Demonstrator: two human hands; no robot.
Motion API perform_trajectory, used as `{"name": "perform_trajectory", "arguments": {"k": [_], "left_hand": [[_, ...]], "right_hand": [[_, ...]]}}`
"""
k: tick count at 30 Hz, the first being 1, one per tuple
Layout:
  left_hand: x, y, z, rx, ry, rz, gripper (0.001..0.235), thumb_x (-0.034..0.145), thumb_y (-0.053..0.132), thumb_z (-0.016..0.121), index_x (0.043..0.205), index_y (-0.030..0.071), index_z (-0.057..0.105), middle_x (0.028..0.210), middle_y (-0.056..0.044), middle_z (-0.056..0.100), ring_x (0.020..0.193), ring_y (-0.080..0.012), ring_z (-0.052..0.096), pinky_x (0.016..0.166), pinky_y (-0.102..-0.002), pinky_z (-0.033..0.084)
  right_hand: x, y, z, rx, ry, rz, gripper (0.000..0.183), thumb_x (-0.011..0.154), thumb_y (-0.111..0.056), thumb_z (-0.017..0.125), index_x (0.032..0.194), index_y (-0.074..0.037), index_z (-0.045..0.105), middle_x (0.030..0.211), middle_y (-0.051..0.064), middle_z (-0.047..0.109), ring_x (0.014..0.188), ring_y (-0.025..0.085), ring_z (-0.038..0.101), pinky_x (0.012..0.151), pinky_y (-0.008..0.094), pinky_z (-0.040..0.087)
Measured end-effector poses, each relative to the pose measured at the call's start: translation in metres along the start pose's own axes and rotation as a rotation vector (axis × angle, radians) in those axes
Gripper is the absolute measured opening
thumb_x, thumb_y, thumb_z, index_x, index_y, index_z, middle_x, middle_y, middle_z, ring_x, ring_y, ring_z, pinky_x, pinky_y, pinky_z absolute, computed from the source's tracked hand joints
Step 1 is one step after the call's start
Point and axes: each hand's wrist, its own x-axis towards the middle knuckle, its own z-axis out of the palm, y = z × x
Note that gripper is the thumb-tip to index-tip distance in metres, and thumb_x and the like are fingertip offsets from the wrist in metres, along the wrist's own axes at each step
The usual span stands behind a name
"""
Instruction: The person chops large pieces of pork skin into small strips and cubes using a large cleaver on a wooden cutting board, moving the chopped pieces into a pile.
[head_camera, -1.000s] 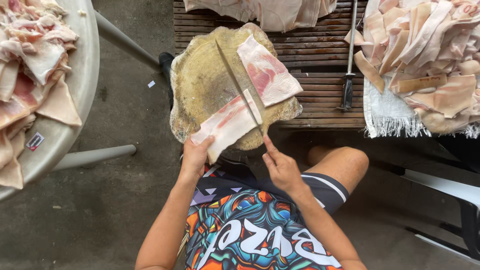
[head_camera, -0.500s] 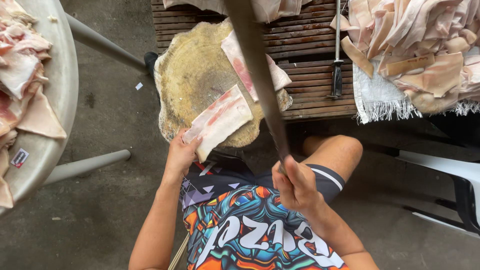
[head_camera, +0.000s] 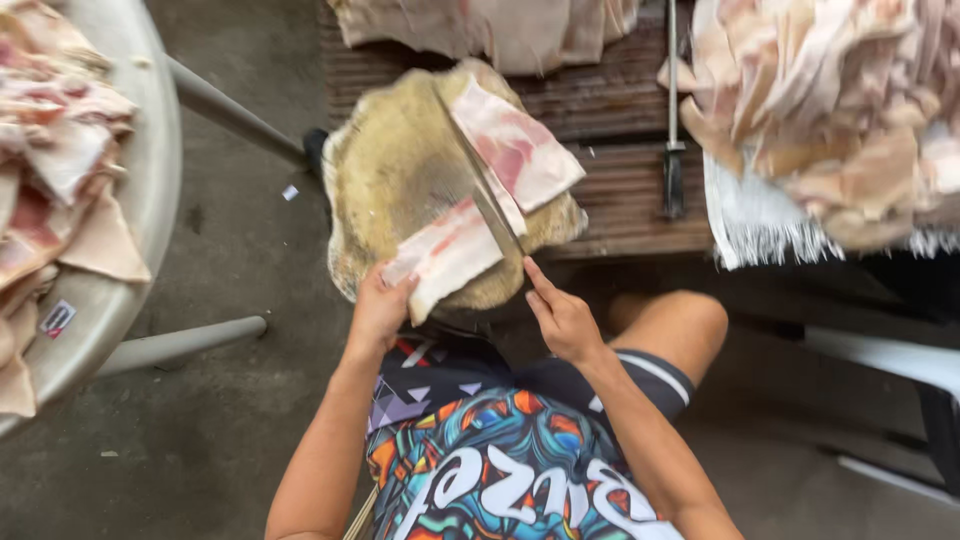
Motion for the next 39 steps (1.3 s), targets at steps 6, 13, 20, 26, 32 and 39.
{"name": "perform_trajectory", "arguments": {"k": [6, 13, 20, 26, 32, 39], "left_hand": [[-0.008, 0.018, 0.0, 0.106, 0.028, -0.237, 0.028, 0.097, 0.011, 0.065, 0.121, -0.003, 0.067, 0.1, -0.011, 0.073, 0.081, -0.0179, 0.071, 0.063, -0.034, 0.06], [-0.014, 0.034, -0.017, 0.169, 0.052, -0.199, 0.03, 0.093, 0.009, 0.068, 0.121, -0.002, 0.071, 0.094, -0.008, 0.074, 0.071, -0.0137, 0.071, 0.059, -0.027, 0.061], [-0.01, 0.028, -0.021, 0.157, 0.031, -0.199, 0.03, 0.095, 0.009, 0.068, 0.122, -0.004, 0.069, 0.093, -0.008, 0.073, 0.068, -0.0123, 0.069, 0.059, -0.026, 0.062], [-0.006, 0.029, -0.025, 0.135, 0.02, -0.23, 0.029, 0.094, 0.007, 0.067, 0.122, -0.004, 0.069, 0.092, -0.009, 0.074, 0.069, -0.0118, 0.07, 0.06, -0.025, 0.061], [-0.002, 0.012, -0.029, 0.141, 0.015, -0.187, 0.028, 0.094, 0.004, 0.066, 0.121, -0.003, 0.068, 0.094, -0.006, 0.069, 0.076, -0.0125, 0.068, 0.061, -0.029, 0.064], [-0.01, 0.011, -0.02, 0.162, 0.015, -0.199, 0.028, 0.094, 0.008, 0.065, 0.12, -0.003, 0.068, 0.096, -0.006, 0.072, 0.081, -0.0133, 0.071, 0.065, -0.031, 0.066]], "right_hand": [[-0.026, -0.018, -0.001, 0.111, -0.056, 0.126, 0.056, 0.102, -0.016, 0.061, 0.155, -0.023, 0.045, 0.085, 0.015, 0.071, 0.068, 0.025, 0.067, 0.073, 0.032, 0.056], [-0.013, -0.037, 0.02, -0.011, -0.218, 0.236, 0.058, 0.102, -0.022, 0.057, 0.159, -0.023, 0.042, 0.081, 0.016, 0.071, 0.075, 0.028, 0.066, 0.075, 0.032, 0.052], [-0.048, -0.05, -0.034, 0.246, 0.045, -0.332, 0.066, 0.1, 0.001, 0.06, 0.158, -0.016, 0.035, 0.103, 0.016, 0.066, 0.074, 0.02, 0.066, 0.069, 0.027, 0.054], [-0.043, -0.017, -0.002, 0.212, 0.006, -0.27, 0.06, 0.107, -0.004, 0.061, 0.159, -0.019, 0.035, 0.094, 0.007, 0.069, 0.076, 0.021, 0.065, 0.071, 0.027, 0.054], [-0.021, -0.021, 0.007, 0.014, -0.235, 0.277, 0.057, 0.1, -0.021, 0.058, 0.156, -0.023, 0.045, 0.086, 0.018, 0.073, 0.079, 0.031, 0.073, 0.078, 0.035, 0.054], [-0.027, -0.046, -0.007, 0.092, -0.092, 0.105, 0.055, 0.099, -0.015, 0.063, 0.152, -0.016, 0.048, 0.088, 0.018, 0.071, 0.072, 0.031, 0.069, 0.073, 0.036, 0.056]]}}
